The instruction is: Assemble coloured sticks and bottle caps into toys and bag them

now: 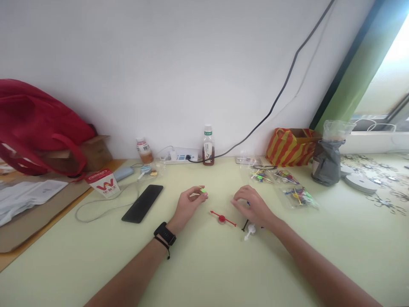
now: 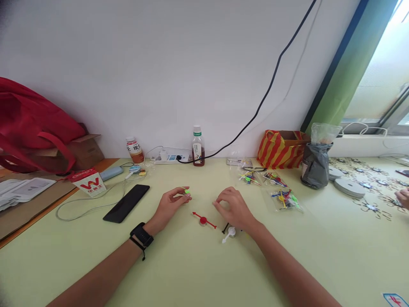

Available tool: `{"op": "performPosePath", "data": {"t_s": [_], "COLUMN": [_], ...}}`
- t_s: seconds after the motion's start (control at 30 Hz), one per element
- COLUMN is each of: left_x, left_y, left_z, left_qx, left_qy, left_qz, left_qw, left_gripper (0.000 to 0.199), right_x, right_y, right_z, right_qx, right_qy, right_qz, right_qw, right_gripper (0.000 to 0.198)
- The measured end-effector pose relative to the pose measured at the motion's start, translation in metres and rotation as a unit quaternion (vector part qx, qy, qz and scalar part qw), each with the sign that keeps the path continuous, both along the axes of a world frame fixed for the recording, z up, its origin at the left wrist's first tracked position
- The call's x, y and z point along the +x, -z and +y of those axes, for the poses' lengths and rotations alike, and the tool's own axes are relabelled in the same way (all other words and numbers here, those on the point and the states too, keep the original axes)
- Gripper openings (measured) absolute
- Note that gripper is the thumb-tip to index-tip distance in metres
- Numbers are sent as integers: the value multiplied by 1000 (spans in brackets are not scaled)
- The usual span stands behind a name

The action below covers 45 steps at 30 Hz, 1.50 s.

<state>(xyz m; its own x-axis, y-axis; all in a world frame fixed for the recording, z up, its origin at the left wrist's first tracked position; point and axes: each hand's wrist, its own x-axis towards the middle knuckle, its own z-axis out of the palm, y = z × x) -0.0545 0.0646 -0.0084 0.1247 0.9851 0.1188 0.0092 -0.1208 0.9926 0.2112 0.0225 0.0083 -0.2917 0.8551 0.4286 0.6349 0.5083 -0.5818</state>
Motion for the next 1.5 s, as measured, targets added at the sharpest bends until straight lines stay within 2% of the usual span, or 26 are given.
{"op": "performPosePath", "data": {"t_s": [0.07,0.23,0.37,0.53,0.67,0.8,0.93,1.07,1.13,1.2,1.27,1.37,1.43,1.5], "left_x": [0,0,-4,-16,-18,-14,-13,-19,-22,-25,-27,-27,-25,-21], "left_y": [0,-4,-9,-21,-28,-26,-24,-20,-16,-11,-6,-2,-3,-7], "left_z": [0,-2,-1,-2,-6,-11,-12,-6,-1,4,8,11,10,6], "left_qx": [12,58,102,190,233,258,266,272,249,227,230,249,252,254], "left_qy": [-1,38,35,45,59,92,97,28,-31,-74,-90,-91,-95,-95], "left_qz": [-2,21,36,155,234,270,306,379,433,462,450,411,383,342], "left_qw": [1000,997,993,968,942,923,909,884,866,854,858,872,883,900], "left_gripper": [42,37,34,24,16,6,10,15,9,3,19,33,30,22], "right_x": [-7,-51,-80,-87,-84,-86,-87,-78,-73,-67,-62,-55,-52,-52], "right_y": [-3,-20,-21,-12,-11,-8,-6,-9,-13,-18,-24,-32,-33,-30], "right_z": [7,29,46,50,45,42,37,34,33,32,30,26,26,28], "right_qx": [-25,-130,-196,-251,-263,-263,-190,-119,-79,-46,-63,-197,-284,-307], "right_qy": [9,-84,-126,-144,-143,-111,-75,12,69,96,66,-71,-153,-177], "right_qz": [56,96,171,280,279,234,140,-29,-108,-151,-165,-170,-153,-102], "right_qw": [998,983,957,916,912,929,969,992,989,983,982,963,934,930], "right_gripper": [26,25,7,4,8,8,6,22,31,25,17,20,16,13]}}
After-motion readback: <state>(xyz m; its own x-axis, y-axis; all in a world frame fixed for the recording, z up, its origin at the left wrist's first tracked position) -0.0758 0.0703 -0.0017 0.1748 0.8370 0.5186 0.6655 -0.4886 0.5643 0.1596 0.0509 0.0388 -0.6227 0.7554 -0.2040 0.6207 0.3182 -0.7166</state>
